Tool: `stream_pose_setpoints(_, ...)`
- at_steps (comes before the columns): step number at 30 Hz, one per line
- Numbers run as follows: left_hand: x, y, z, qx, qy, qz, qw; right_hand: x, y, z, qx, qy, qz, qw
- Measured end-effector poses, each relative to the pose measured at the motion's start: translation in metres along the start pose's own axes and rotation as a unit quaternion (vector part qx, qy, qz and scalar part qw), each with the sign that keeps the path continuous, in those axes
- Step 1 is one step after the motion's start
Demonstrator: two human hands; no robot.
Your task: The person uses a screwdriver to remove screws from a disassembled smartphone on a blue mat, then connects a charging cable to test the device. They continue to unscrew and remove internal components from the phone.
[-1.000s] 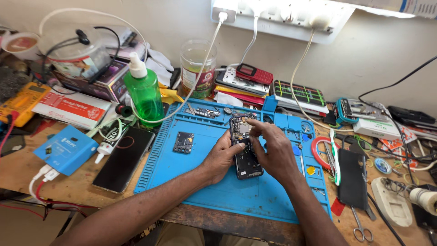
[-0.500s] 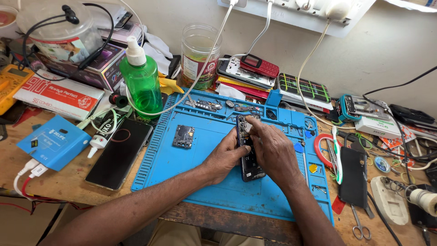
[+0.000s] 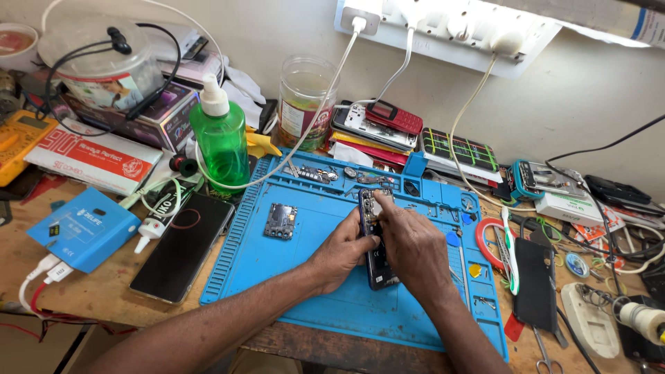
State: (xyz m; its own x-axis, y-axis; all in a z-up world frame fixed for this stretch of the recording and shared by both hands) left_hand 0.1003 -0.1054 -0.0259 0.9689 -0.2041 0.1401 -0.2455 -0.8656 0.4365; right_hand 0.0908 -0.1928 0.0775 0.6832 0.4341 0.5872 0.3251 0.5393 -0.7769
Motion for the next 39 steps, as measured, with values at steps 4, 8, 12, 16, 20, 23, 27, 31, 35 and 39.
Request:
stream_pose_setpoints(4,0.0,-0.004,0.006,0.021,-0.037,-0.003,0.999,-0.002,0.007,0.0,-0.03,-0.008,0.01,0.999)
stream_pose_setpoints(8,0.002,-0.005,0.008,0.02,-0.042,0.0,0.999,-0.001,0.001,-0.003,-0.002,-0.002,-0.007,1.0)
stream_pose_setpoints(12,0.003,-0.005,0.01,0.025,-0.027,0.012,0.999,0.0,0.0,-0.002,0.013,-0.011,0.013,1.0)
stream_pose_setpoints(16,0.004,-0.006,0.011,0.05,-0.009,0.025,0.998,0.002,0.004,-0.012,0.057,0.042,0.065,0.995)
stream_pose_setpoints(20,0.005,-0.005,0.009,0.038,-0.022,0.021,0.999,0.005,0.005,-0.029,0.158,0.141,0.078,0.974)
stream_pose_setpoints(23,0.003,-0.001,0.006,0.007,-0.029,0.023,0.999,0.005,-0.013,-0.03,0.138,0.112,-0.016,0.984)
stream_pose_setpoints(27,-0.001,0.008,0.006,0.024,-0.04,0.041,0.998,0.007,-0.018,-0.026,0.099,0.066,-0.066,0.991)
stream_pose_setpoints(31,-0.003,0.016,0.008,0.038,-0.043,0.071,0.996,0.008,-0.002,-0.041,0.234,0.172,-0.009,0.957)
stream_pose_setpoints(35,-0.004,0.017,0.011,0.046,-0.049,0.086,0.994,0.002,0.013,-0.055,0.271,0.283,0.044,0.919)
stream_pose_setpoints(39,-0.002,0.015,0.004,0.0,-0.041,0.073,0.996,-0.003,0.014,-0.063,0.345,0.311,0.041,0.885)
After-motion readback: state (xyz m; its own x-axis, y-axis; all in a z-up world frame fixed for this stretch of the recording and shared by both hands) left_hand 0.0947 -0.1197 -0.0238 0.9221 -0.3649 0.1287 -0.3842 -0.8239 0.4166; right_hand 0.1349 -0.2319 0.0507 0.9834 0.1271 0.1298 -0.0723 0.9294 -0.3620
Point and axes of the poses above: each hand's wrist, its own x-axis towards the middle knuckle, its own y-axis out of the palm, z = x × y, the point moved 8 cm from there along x, towards the middle knuckle, and after that the axes turned 9 degrees about y, right-handed, at the moved point
